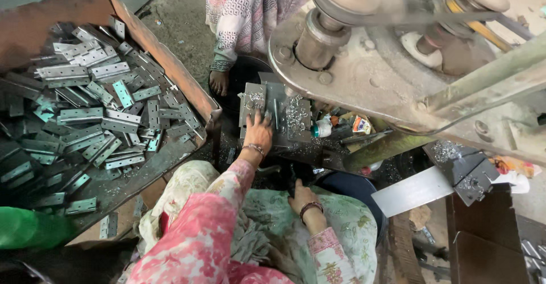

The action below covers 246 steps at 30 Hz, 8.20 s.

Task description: The person repeatedly picks small metal brackets from a cardboard box, places them into a press machine, and operates the lever to process them. The person then removes the processed brackets and places them back into the box. The task is performed continuously throughout the clip.

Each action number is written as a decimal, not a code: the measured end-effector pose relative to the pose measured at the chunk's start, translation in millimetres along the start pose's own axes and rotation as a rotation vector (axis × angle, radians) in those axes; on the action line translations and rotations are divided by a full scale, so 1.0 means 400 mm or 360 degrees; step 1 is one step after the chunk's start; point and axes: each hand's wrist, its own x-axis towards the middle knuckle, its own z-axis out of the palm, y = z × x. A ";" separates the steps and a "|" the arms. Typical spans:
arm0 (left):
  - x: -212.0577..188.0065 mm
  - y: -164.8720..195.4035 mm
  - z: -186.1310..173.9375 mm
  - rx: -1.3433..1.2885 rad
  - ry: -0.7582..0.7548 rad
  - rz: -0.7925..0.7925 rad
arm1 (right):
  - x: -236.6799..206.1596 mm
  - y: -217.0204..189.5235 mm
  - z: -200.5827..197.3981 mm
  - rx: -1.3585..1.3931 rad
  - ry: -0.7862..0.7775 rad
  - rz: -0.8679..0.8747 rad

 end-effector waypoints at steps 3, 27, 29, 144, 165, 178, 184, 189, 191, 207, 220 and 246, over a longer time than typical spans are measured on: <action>-0.103 0.012 0.039 -0.0121 0.0039 0.0096 | -0.002 -0.006 -0.014 0.0009 0.0012 0.0018; -0.105 0.020 0.049 -0.2127 0.0331 -0.0959 | 0.089 -0.056 -0.182 0.2140 0.0643 -0.0325; -0.080 0.015 0.040 -0.2637 0.0277 -0.0861 | 0.106 -0.067 -0.210 0.2212 0.0709 -0.0378; 0.084 -0.001 0.015 0.0079 -0.0105 -0.0144 | -0.019 -0.006 0.070 0.0193 0.0234 -0.0053; 0.039 -0.051 -0.004 -0.0143 -0.0155 -0.0010 | 0.027 0.028 0.086 0.0002 0.0135 -0.0044; -0.532 -0.664 0.037 0.0109 -0.0011 -0.1217 | 0.120 0.112 -0.042 -0.0392 0.0006 -0.0094; -0.808 -0.768 0.074 0.0344 -0.0338 -0.1187 | 0.104 0.118 -0.051 -0.0447 -0.0001 -0.0098; -0.847 -0.786 0.062 0.0274 -0.0363 -0.0934 | 0.094 0.118 -0.061 -0.0379 -0.0059 0.0015; -0.833 -0.785 0.058 0.0257 -0.0385 -0.0859 | 0.092 0.118 -0.064 -0.0246 -0.0153 0.0179; -0.730 -0.732 0.157 0.0235 -0.0127 -0.0649 | 0.087 0.145 -0.049 -0.0404 -0.0021 -0.0074; -0.704 -0.703 0.141 0.0181 -0.0156 -0.0661 | 0.076 0.114 -0.042 -0.0413 -0.0063 0.0016; -0.176 0.039 0.136 0.0117 0.0241 0.0294 | 0.015 -0.001 -0.016 -0.0095 -0.0025 -0.0019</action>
